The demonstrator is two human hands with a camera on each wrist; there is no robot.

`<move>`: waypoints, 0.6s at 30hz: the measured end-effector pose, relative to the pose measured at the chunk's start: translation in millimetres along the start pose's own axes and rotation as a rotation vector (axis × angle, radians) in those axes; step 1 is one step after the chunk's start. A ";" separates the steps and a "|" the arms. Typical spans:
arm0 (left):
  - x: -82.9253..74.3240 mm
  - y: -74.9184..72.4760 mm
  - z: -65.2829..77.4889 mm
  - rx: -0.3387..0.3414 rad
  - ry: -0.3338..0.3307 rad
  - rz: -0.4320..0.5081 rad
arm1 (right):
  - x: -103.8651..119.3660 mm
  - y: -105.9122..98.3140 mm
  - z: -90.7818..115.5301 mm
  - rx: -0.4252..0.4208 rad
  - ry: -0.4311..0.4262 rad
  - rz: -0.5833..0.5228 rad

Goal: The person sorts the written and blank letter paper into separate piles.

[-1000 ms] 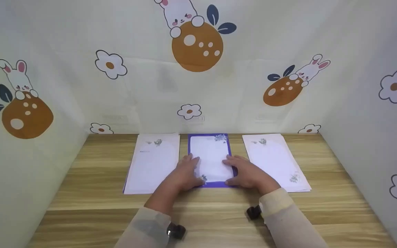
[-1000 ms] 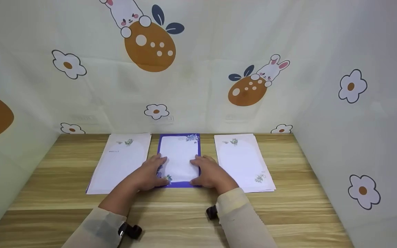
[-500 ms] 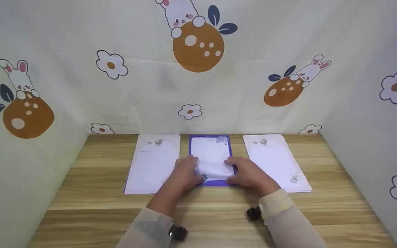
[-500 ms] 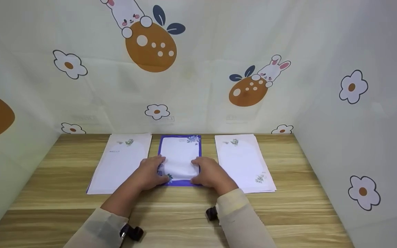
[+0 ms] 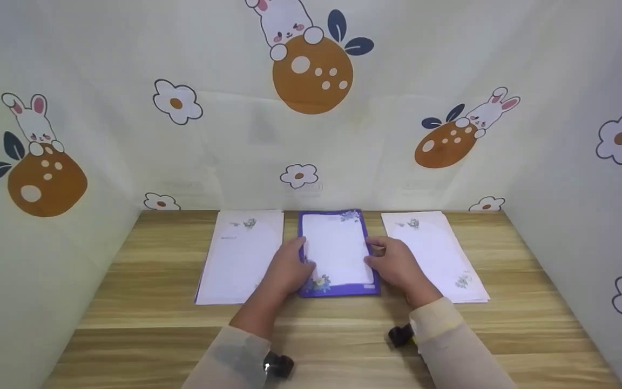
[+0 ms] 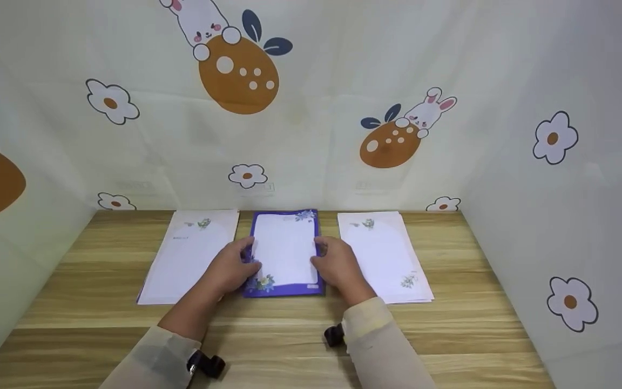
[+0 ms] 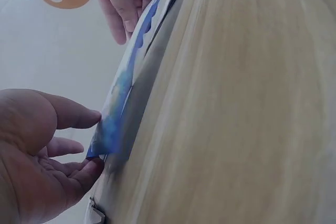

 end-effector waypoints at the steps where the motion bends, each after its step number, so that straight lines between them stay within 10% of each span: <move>1: -0.4 -0.2 -0.1 -0.002 -0.004 0.005 | -0.1 -1.2 -0.1 -0.007 -0.002 -0.005; 18: -37.3 19.4 15.4 -0.024 0.034 0.098 | -17.1 -45.7 5.1 -0.066 -0.014 -0.032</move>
Point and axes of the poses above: each hand's wrist, its own z-axis away from the middle knuckle, its own y-axis out of the palm, x = y × z, the point moved 7 cm from there along -z, towards the middle knuckle, and after that the axes turned 10 degrees about -x, right-handed, at the moved point
